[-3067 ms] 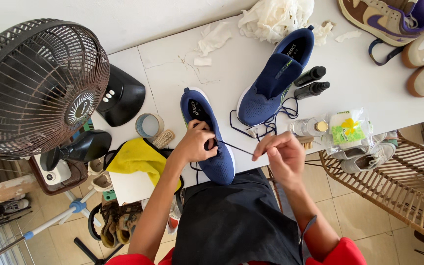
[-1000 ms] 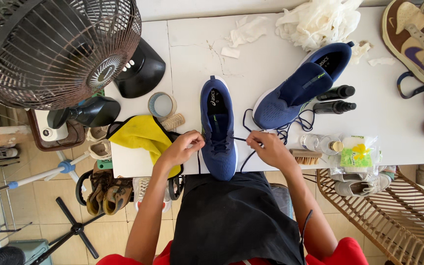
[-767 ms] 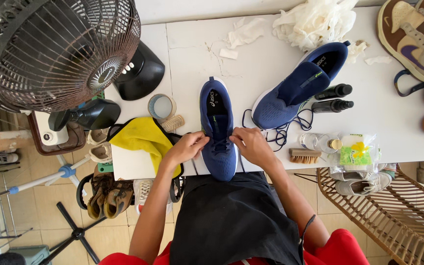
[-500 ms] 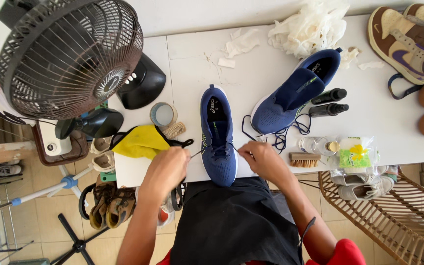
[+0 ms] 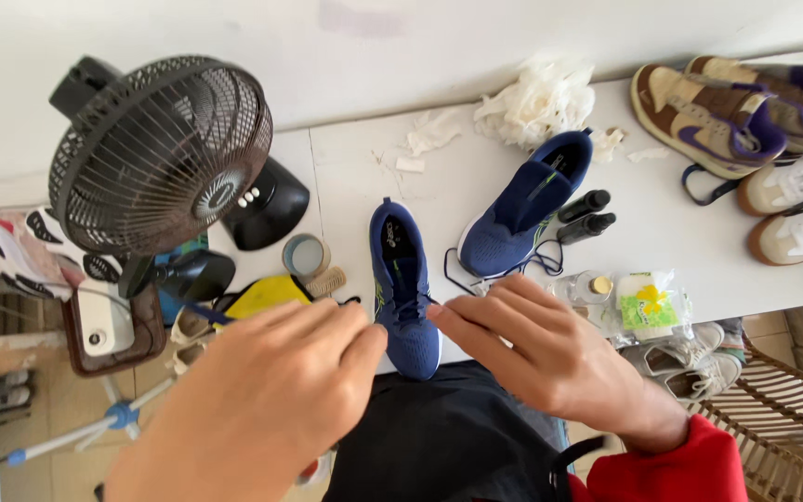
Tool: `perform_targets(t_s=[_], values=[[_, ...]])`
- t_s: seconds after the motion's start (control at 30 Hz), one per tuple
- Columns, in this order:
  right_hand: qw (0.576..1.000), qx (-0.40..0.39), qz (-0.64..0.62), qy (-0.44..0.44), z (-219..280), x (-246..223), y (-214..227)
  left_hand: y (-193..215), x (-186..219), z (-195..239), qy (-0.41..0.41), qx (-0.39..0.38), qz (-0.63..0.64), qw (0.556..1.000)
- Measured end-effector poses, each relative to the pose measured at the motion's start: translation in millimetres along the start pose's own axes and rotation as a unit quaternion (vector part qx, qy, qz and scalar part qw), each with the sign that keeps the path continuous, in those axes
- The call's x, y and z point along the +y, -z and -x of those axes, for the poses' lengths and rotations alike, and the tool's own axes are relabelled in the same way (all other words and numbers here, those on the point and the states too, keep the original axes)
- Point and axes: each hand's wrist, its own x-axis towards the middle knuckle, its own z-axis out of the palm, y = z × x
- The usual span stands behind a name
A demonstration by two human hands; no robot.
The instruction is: The person laces a blue athletic shoe by threading the laces through the eyelets and pulling them taut. They repeatedly adjust the laces and tie them into a knot at the top of the shoe.
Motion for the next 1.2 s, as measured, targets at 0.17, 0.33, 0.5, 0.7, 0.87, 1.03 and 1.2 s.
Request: perform_targets(t_s=[0.17, 0.33, 0.5, 0.7, 0.87, 1.03, 1.2], values=[[0.993, 0.096, 0.063, 0.024, -19, 5, 14, 45, -5, -11, 0.053, 0.142, -0.039, 0.988], [0.973, 0.225, 0.050, 0.016, -28, 19, 13, 69, -9, -21, 0.058, 0.313, -0.034, 0.947], [0.940, 0.312, -0.092, -0.106, -51, 19, 15, 62, -24, -35, 0.031, 0.457, 0.090, 0.885], [0.890, 0.346, -0.251, -0.160, -57, 38, 3, 64, -36, -45, 0.093, 0.423, 0.293, 0.852], [0.875, 0.355, -0.275, -0.183, -60, 42, 7, 67, -36, -53, 0.119, 0.421, 0.355, 0.826], [0.867, 0.372, -0.273, -0.188, -60, 45, 13, 69, -33, -59, 0.105, 0.416, 0.371, 0.823], [0.859, 0.382, -0.280, -0.192, -59, 50, 19, 73, -28, -61, 0.109, 0.430, 0.371, 0.816]])
